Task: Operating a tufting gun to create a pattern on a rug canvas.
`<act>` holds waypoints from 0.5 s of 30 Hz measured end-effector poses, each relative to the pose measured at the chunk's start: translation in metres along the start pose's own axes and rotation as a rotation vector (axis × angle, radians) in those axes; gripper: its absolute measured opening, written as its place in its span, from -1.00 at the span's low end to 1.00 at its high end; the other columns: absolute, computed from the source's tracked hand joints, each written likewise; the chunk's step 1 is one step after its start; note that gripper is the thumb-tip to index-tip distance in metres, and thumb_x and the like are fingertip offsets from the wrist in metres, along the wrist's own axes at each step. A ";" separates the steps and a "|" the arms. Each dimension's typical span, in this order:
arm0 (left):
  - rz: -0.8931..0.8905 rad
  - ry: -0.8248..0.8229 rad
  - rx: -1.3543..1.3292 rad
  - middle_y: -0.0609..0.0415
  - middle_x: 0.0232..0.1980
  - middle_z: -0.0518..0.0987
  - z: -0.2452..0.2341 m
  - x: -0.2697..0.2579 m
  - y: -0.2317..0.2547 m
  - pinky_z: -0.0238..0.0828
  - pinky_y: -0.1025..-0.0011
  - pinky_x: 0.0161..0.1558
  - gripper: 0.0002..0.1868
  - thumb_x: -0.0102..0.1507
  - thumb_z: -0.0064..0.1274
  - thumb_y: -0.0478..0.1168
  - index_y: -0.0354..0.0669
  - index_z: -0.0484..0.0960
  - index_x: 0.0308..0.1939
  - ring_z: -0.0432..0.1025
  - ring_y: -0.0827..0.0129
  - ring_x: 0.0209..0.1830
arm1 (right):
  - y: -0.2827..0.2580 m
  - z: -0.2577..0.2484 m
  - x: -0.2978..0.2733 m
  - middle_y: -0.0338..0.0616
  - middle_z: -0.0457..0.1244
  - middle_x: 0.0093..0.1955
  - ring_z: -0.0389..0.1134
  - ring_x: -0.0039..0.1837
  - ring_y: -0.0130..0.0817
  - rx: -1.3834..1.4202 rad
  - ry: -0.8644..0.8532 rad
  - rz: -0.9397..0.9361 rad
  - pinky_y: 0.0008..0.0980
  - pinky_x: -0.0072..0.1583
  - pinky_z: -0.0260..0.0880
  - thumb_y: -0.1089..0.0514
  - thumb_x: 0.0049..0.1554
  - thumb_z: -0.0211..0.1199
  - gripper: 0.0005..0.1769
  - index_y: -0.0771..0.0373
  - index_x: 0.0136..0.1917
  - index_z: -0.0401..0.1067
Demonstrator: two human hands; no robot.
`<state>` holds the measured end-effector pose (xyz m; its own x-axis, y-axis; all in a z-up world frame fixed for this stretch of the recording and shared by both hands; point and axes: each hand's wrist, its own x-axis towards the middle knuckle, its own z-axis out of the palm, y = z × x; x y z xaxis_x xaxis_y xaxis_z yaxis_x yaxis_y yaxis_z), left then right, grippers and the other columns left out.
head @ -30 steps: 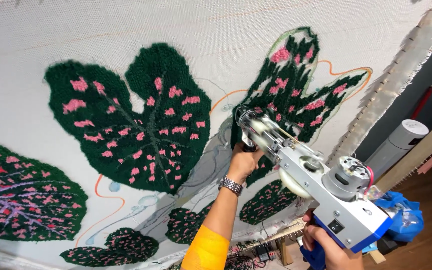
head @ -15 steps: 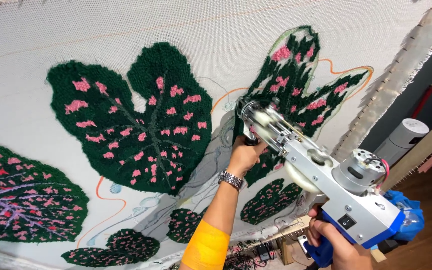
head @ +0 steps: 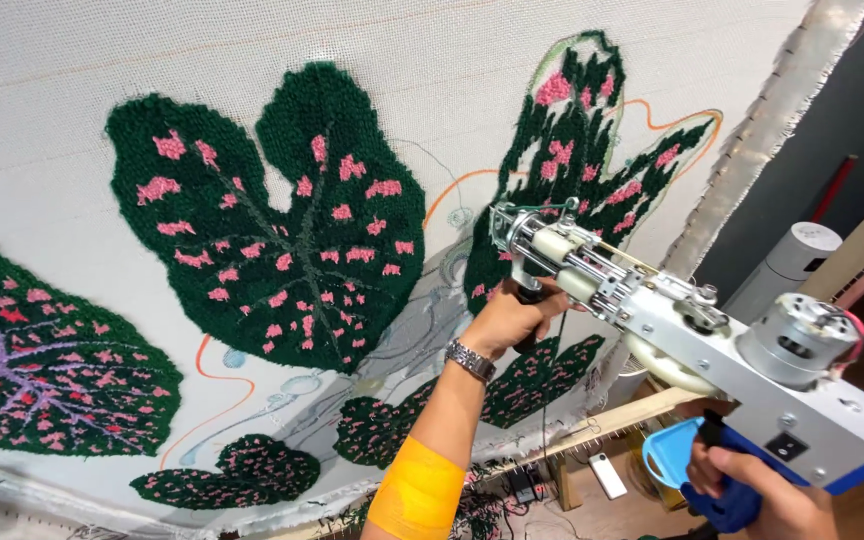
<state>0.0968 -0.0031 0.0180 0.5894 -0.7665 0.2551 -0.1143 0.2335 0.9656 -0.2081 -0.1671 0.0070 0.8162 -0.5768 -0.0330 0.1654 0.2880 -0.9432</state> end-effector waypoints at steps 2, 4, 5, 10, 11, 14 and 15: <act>-0.003 0.011 0.007 0.16 -0.39 0.59 0.012 -0.003 0.010 0.25 0.51 -0.53 -0.78 0.28 0.21 -0.20 -0.32 0.69 -0.14 0.36 0.57 -0.57 | 0.003 -0.015 -0.002 0.10 0.21 -0.30 0.14 -0.34 -0.23 -0.050 0.036 0.038 -0.19 -0.25 0.17 0.34 -0.04 0.12 -0.44 0.59 0.25 0.31; -0.041 0.042 0.060 0.17 -0.35 0.64 0.025 -0.007 0.027 0.33 0.52 -0.52 -0.74 0.23 0.24 -0.18 -0.29 0.70 -0.11 0.40 0.58 -0.58 | 0.014 -0.032 -0.003 0.07 0.13 -0.34 0.14 -0.33 -0.22 0.180 -0.247 -0.148 -0.20 -0.23 0.17 0.32 0.10 0.15 -0.37 0.57 0.42 0.23; -0.040 0.042 0.060 0.17 -0.35 0.64 0.028 -0.010 0.034 0.33 0.52 -0.52 -0.74 0.23 0.24 -0.18 -0.29 0.70 -0.11 0.40 0.58 -0.58 | 0.014 -0.032 -0.005 0.07 0.13 -0.34 0.14 -0.33 -0.22 0.179 -0.246 -0.149 -0.20 -0.23 0.17 0.32 0.10 0.15 -0.37 0.57 0.42 0.23; -0.021 0.053 0.182 0.10 -0.33 0.64 0.032 -0.017 0.031 0.36 0.51 -0.50 -0.70 0.26 0.28 -0.17 -0.41 0.68 -0.13 0.41 0.55 -0.58 | 0.014 -0.029 -0.011 0.00 0.09 -0.33 0.11 -0.31 -0.28 0.287 -0.195 -0.138 -0.27 -0.22 0.12 0.29 0.07 0.14 -0.30 0.75 0.41 0.19; -0.020 0.053 0.182 0.10 -0.33 0.64 0.030 -0.018 0.021 0.36 0.51 -0.50 -0.70 0.26 0.28 -0.17 -0.41 0.68 -0.13 0.41 0.55 -0.58 | 0.014 -0.026 -0.012 0.00 0.09 -0.33 0.11 -0.31 -0.28 0.287 -0.196 -0.139 -0.27 -0.22 0.12 0.29 0.07 0.14 -0.30 0.75 0.41 0.19; -0.027 0.019 -0.033 0.15 -0.19 0.70 0.023 -0.020 -0.003 0.34 0.54 -0.50 -0.72 0.28 0.18 -0.20 -0.35 0.64 -0.03 0.40 0.61 -0.54 | 0.016 -0.021 -0.010 0.03 0.13 -0.30 0.11 -0.32 -0.29 0.194 -0.179 -0.105 -0.28 -0.26 0.11 0.30 0.03 0.14 -0.33 0.69 0.36 0.21; -0.067 0.033 -0.019 0.13 -0.17 0.72 0.021 -0.021 -0.008 0.34 0.56 -0.51 -0.73 0.30 0.14 -0.20 -0.35 0.64 -0.04 0.37 0.61 -0.56 | 0.020 -0.022 -0.008 0.05 0.14 -0.31 0.14 -0.32 -0.27 0.191 -0.214 -0.083 -0.25 -0.25 0.17 0.30 0.04 0.14 -0.41 0.61 0.31 0.19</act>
<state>0.0683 -0.0012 0.0056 0.6210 -0.7609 0.1881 -0.0587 0.1941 0.9792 -0.2232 -0.1739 -0.0184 0.8901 -0.4363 0.1316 0.3216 0.3968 -0.8597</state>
